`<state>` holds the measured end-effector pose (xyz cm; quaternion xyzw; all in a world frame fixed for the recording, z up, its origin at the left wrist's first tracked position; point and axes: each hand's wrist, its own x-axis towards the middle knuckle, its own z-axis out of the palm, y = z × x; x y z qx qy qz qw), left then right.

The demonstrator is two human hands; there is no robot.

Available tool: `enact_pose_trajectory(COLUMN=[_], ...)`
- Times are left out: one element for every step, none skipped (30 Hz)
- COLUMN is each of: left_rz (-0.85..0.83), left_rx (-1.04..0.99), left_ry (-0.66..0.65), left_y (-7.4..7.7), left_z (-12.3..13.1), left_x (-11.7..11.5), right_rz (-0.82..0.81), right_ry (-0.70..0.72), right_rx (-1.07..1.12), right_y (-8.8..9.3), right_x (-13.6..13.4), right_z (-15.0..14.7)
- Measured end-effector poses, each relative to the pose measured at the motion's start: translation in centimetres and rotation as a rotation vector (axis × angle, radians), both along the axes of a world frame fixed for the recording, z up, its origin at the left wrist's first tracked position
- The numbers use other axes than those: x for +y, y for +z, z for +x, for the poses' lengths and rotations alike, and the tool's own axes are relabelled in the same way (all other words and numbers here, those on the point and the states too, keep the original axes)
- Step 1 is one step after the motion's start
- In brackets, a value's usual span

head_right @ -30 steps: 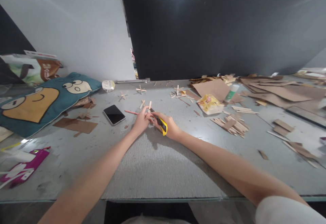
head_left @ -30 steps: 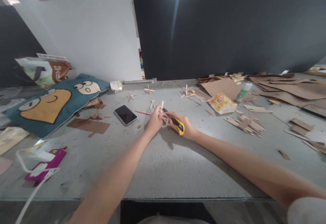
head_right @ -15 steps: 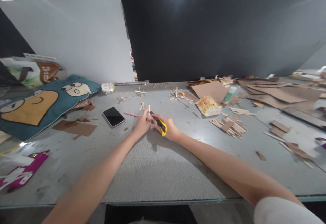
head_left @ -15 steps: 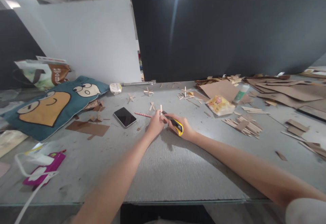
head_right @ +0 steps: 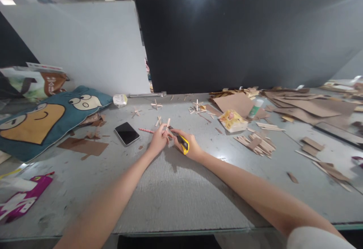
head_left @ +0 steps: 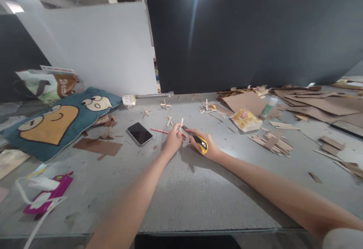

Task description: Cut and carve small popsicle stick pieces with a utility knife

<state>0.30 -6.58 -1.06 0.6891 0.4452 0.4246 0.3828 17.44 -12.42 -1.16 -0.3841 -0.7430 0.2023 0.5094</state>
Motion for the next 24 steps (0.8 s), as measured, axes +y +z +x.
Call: enact_pose_trajectory(left_rz=[-0.006, -0.013, -0.023, -0.034, -0.045, -0.057, -0.066, -0.073, -0.078, -0.081, -0.082, -0.081, -0.077, -0.075, -0.075, -0.078, -0.082, -0.086, -0.089, -0.091, -0.091, -0.09, -0.09, -0.09], left_rx=[-0.006, -0.015, -0.025, -0.036, -0.048, -0.062, -0.074, -0.083, -0.091, -0.098, -0.104, -0.108, -0.112, -0.118, -0.123, -0.127, -0.129, -0.129, -0.128, -0.126, -0.124, -0.122, -0.12, -0.118], left_ry=[-0.002, -0.005, -0.006, -0.007, -0.008, -0.011, -0.014, -0.019, -0.027, -0.035, -0.042, -0.046, -0.048, -0.048, -0.046, -0.043, -0.041, -0.04, -0.04, -0.04, -0.041, -0.04, -0.04, -0.04], left_y=[0.0, 0.0, 0.0, 0.0, 0.0, 0.1, 0.1, 0.1, 0.1, 0.1, 0.1, 0.1, 0.1, 0.1, 0.1, 0.1, 0.1, 0.2, 0.3, 0.3, 0.4, 0.5, 0.5, 0.6], left_z=[0.0, 0.0, -0.1, -0.1, -0.1, -0.1, -0.2, -0.2, -0.3, -0.3, -0.3, -0.4, -0.3, -0.3, -0.3, -0.3, -0.3, -0.4, -0.4, -0.4, -0.4, -0.4, -0.4, -0.4], left_x=[0.0, 0.0, 0.1, 0.1, 0.1, 0.2, 0.2, 0.3, 0.3, 0.4, 0.4, 0.5, 0.5, 0.5, 0.5, 0.5, 0.5, 0.5, 0.5, 0.4, 0.4, 0.3, 0.3, 0.2], right_rz=[-0.004, -0.012, -0.025, -0.045, -0.069, -0.095, -0.119, -0.14, -0.158, -0.173, -0.186, -0.201, -0.217, -0.232, -0.244, -0.253, -0.259, -0.263, -0.265, -0.268, -0.273, -0.281, -0.296, -0.315], right_ry=[0.005, 0.011, 0.018, 0.026, 0.036, 0.046, 0.056, 0.065, 0.073, 0.079, 0.086, 0.095, 0.102, 0.107, 0.109, 0.109, 0.107, 0.105, 0.107, 0.111, 0.116, 0.124, 0.14, 0.161], right_rx=[0.003, 0.007, 0.012, 0.021, 0.035, 0.056, 0.081, 0.109, 0.137, 0.161, 0.185, 0.207, 0.228, 0.248, 0.266, 0.282, 0.295, 0.306, 0.316, 0.326, 0.338, 0.353, 0.377, 0.409], right_y=[0.1, 0.2, 0.3, 0.4, 0.5, 0.6, 0.7, 0.7, 0.8, 0.7, 0.7, 0.7, 0.7, 0.6, 0.6, 0.6, 0.6, 0.6, 0.6, 0.6, 0.6, 0.7, 0.7, 0.8], right_x=[0.0, -0.1, -0.1, -0.2, -0.2, -0.2, -0.2, -0.2, -0.1, 0.0, 0.1, 0.2, 0.3, 0.4, 0.5, 0.6, 0.7, 0.7, 0.8, 0.8, 0.8, 0.8, 0.9, 0.9], right_z=[0.0, 0.0, 0.1, 0.1, 0.1, 0.2, 0.2, 0.3, 0.3, 0.4, 0.4, 0.4, 0.4, 0.4, 0.4, 0.4, 0.3, 0.3, 0.2, 0.2, 0.2, 0.2, 0.2, 0.2])
